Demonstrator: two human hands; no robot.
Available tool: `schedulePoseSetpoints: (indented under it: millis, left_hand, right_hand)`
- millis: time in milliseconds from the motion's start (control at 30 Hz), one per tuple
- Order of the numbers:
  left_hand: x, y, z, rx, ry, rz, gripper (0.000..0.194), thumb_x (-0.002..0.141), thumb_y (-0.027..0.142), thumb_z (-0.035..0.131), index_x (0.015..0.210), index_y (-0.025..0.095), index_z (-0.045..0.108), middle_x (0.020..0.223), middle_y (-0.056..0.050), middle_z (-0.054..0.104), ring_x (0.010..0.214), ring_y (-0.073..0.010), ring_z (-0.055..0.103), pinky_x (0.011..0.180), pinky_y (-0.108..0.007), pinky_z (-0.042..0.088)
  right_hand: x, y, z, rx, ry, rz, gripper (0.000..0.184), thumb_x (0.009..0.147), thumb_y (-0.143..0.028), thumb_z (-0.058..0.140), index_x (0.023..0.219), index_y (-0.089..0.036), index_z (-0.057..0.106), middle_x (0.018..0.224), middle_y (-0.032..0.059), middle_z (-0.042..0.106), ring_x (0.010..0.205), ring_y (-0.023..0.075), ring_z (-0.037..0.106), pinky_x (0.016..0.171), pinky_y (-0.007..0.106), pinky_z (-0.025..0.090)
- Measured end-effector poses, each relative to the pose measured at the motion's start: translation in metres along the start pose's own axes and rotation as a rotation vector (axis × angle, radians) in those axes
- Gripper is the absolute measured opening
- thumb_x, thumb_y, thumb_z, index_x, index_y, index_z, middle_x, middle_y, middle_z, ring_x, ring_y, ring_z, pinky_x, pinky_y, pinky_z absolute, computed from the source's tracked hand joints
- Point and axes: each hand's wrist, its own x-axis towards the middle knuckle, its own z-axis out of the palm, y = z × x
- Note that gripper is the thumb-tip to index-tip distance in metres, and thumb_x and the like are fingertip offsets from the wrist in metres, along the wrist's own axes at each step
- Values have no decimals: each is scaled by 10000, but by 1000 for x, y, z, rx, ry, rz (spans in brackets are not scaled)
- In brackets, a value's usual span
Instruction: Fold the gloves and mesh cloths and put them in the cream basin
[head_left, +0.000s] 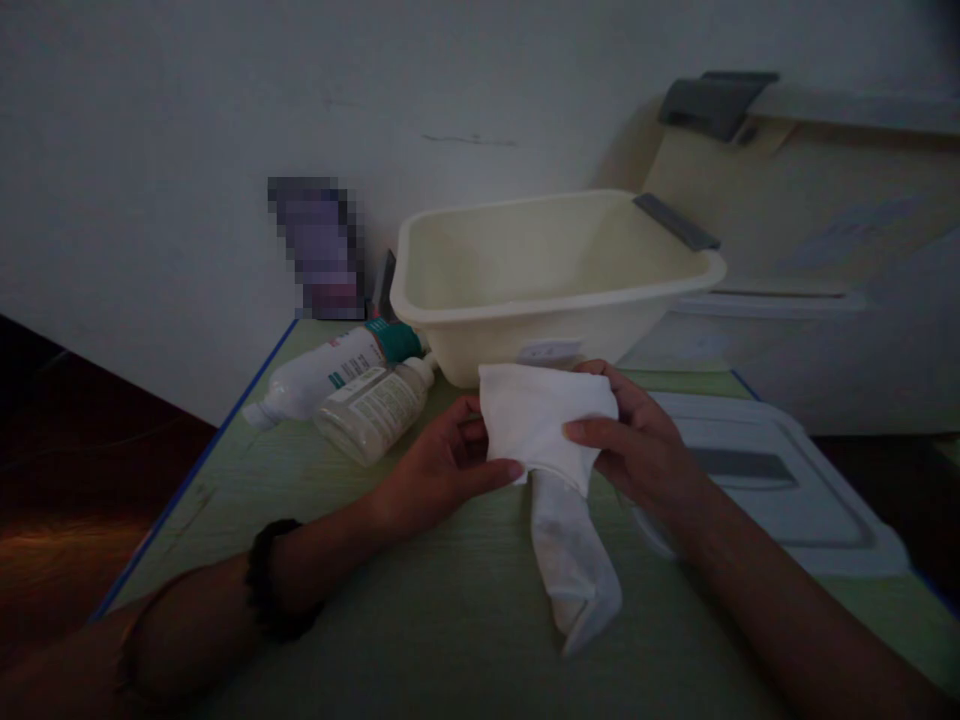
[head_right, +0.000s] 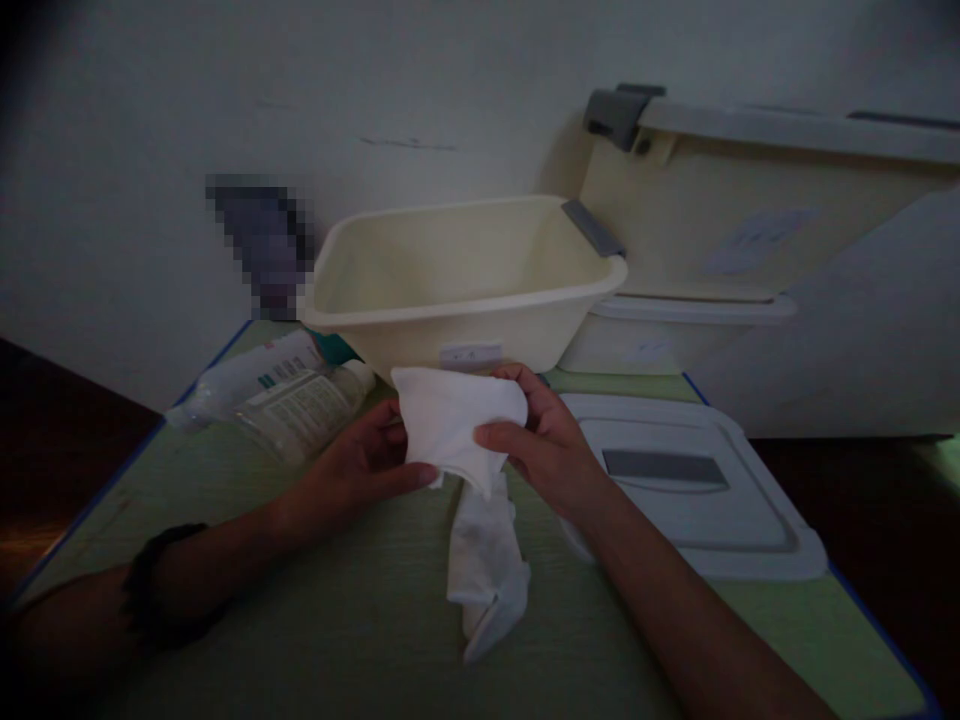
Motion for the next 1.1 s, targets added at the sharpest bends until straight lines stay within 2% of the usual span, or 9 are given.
schedulePoseSetpoints:
  millis: [200, 433, 733, 933, 1100]
  left_hand:
    - [2, -4, -3, 10, -36, 45, 516, 697, 82, 720, 1138, 153, 463, 1116, -90, 655, 982, -190, 643, 838, -296, 486]
    - [-1, -2, -2, 29, -48, 48, 610, 674, 81, 734, 1204, 163, 444, 1252, -121, 586, 1109, -239, 587, 870, -316, 483]
    - [1, 0, -2, 40, 13, 56, 501, 669, 131, 750, 1094, 165, 488, 1135, -101, 660, 1056, -256, 622, 874, -358, 489]
    - [2, -5, -4, 2, -10, 71, 549, 649, 91, 760, 1112, 173, 475, 1119, -93, 663, 1024, -250, 635, 871, -370, 494]
    - [4, -7, -6, -13, -41, 99, 592, 641, 57, 757, 1146, 176, 470, 1128, -84, 660, 1012, -225, 641, 855, -333, 501]
  right_hand:
    - [0, 0, 0, -10, -3, 14, 345, 602, -102, 725, 863, -250, 555, 692, -59, 567, 576, 79, 508, 512, 189, 406]
    - [0, 2, -1, -68, -36, -2, 343, 631, -114, 733, 883, -253, 545, 703, -62, 549, 589, 76, 500, 517, 186, 392]
    - [-3, -1, 1, -166, -59, -25, 294, 680, -151, 708, 882, -248, 517, 741, -56, 485, 614, 84, 473, 535, 207, 392]
    - [-2, -1, 1, -184, -31, -16, 308, 673, -164, 709, 887, -253, 506, 738, -53, 487, 616, 96, 481, 541, 223, 402]
    - [-2, 0, 1, -174, -28, 9, 321, 667, -161, 716, 893, -252, 506, 724, -59, 493, 615, 93, 489, 546, 219, 405]
